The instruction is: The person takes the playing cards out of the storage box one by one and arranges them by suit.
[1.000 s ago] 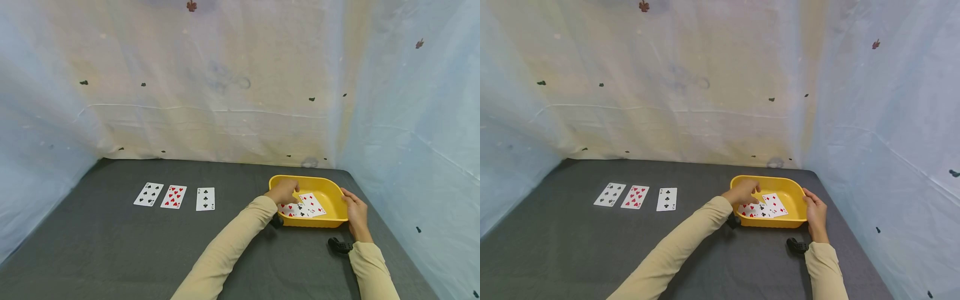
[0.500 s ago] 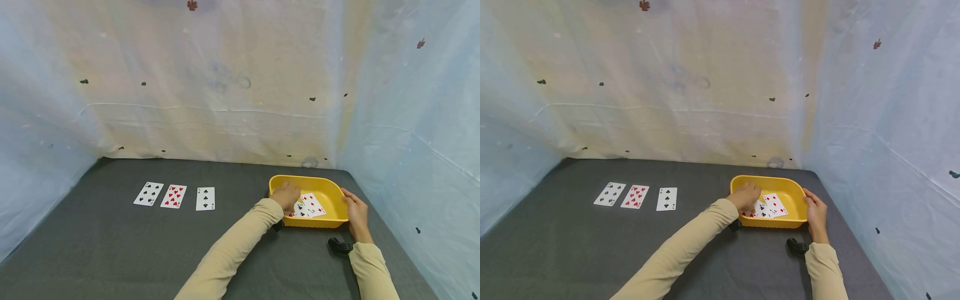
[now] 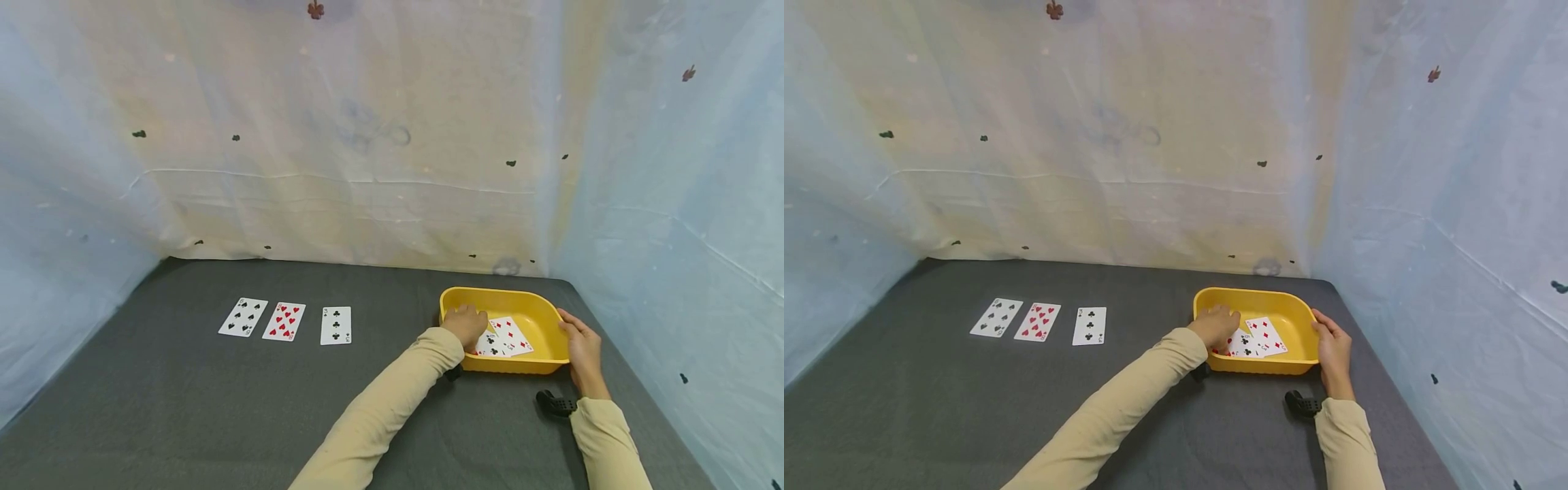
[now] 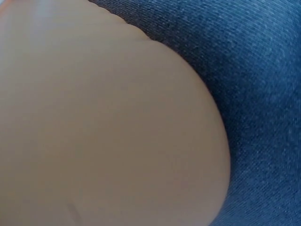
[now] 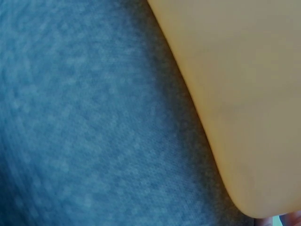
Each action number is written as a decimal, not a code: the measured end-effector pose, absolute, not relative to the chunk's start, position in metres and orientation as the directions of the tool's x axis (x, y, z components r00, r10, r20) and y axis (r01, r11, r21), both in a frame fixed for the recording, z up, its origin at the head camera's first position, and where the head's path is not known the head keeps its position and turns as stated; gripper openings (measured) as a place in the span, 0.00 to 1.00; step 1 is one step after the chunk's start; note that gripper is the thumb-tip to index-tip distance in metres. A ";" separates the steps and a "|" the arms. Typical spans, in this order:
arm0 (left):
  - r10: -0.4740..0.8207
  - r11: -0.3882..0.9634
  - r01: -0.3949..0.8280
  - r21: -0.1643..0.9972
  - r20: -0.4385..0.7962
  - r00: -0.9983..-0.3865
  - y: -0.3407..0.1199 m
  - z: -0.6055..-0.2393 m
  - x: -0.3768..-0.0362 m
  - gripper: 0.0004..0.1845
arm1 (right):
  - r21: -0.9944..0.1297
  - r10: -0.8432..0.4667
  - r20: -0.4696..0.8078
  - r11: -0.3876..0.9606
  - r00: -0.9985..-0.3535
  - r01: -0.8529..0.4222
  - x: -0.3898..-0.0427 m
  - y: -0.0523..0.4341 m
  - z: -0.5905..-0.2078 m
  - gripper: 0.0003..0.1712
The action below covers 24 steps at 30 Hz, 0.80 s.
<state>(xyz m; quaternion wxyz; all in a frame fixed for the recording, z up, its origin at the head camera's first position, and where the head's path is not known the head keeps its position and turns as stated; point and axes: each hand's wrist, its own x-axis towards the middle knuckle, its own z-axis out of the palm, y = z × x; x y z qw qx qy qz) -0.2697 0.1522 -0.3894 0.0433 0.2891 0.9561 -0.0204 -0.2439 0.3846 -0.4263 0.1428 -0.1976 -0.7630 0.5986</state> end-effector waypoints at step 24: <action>0.566 0.825 0.566 -0.002 0.012 -0.825 0.150 -0.387 -0.272 0.20 | -0.978 0.478 -0.010 0.178 -0.878 0.107 -0.241 0.383 -0.425 0.25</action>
